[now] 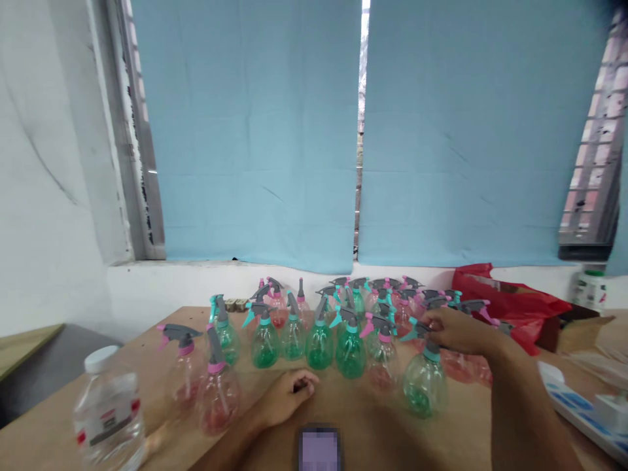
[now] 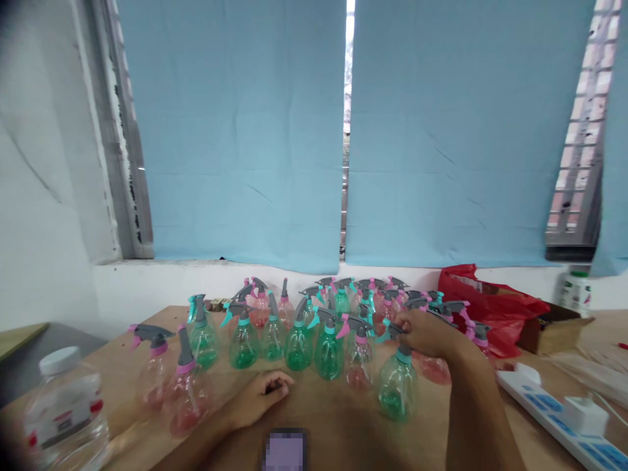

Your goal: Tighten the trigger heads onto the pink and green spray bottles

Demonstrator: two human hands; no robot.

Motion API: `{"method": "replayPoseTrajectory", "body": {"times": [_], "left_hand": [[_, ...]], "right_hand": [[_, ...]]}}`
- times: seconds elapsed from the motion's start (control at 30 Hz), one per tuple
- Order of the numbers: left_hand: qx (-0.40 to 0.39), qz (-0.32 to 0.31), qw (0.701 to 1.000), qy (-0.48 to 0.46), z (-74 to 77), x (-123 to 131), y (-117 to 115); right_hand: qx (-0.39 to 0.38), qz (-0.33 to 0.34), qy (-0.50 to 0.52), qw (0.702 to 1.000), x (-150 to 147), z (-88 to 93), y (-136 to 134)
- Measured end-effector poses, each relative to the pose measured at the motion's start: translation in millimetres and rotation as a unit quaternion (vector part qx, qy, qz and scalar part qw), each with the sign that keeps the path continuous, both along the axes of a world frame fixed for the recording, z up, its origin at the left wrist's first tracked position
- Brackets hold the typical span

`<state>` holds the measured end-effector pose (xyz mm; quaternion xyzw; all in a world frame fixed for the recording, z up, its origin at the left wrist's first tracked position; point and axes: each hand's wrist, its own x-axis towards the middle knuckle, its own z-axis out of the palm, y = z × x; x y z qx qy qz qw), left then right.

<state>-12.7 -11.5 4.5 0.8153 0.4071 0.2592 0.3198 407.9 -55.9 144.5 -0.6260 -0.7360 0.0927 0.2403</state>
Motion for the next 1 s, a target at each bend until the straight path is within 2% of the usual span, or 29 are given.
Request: {"method": "replayPoseTrajectory", "body": {"times": [0.1, 0.27, 0.5, 0.67, 0.8, 0.87, 1.0], "left_hand": [[0.0, -0.001, 1.0, 0.001, 2.9, 0.8, -2.0], [0.007, 0.004, 1.0, 0.006, -0.2, -0.1, 0.1], [0.007, -0.004, 1.0, -0.003, -4.0, -1.5, 2.6], [0.003, -0.004, 1.0, 0.001, -3.5, -1.2, 2.7], [0.005, -0.001, 1.0, 0.0, -1.5, -0.2, 1.4], [0.007, -0.004, 1.0, -0.002, 0.0, 0.1, 0.4], [0.003, -0.006, 1.0, -0.003, 0.9, -0.3, 0.1]], "right_hand": [[-0.041, 0.017, -0.006, 0.999, 0.9, 1.5, 1.1], [-0.075, 0.007, 0.006, 0.997, 1.6, -0.1, 3.9], [-0.033, -0.017, -0.015, 0.999, 0.1, -2.8, 5.1], [0.011, -0.03, -0.025, 0.999, -9.0, 6.2, 0.0], [0.121, -0.054, -0.071, 0.989, -38.3, 20.4, 1.5], [0.179, -0.035, -0.096, 0.979, -63.4, 23.8, 5.3], [0.243, -0.026, -0.13, 0.961, -118.4, 13.6, 15.2]]}}
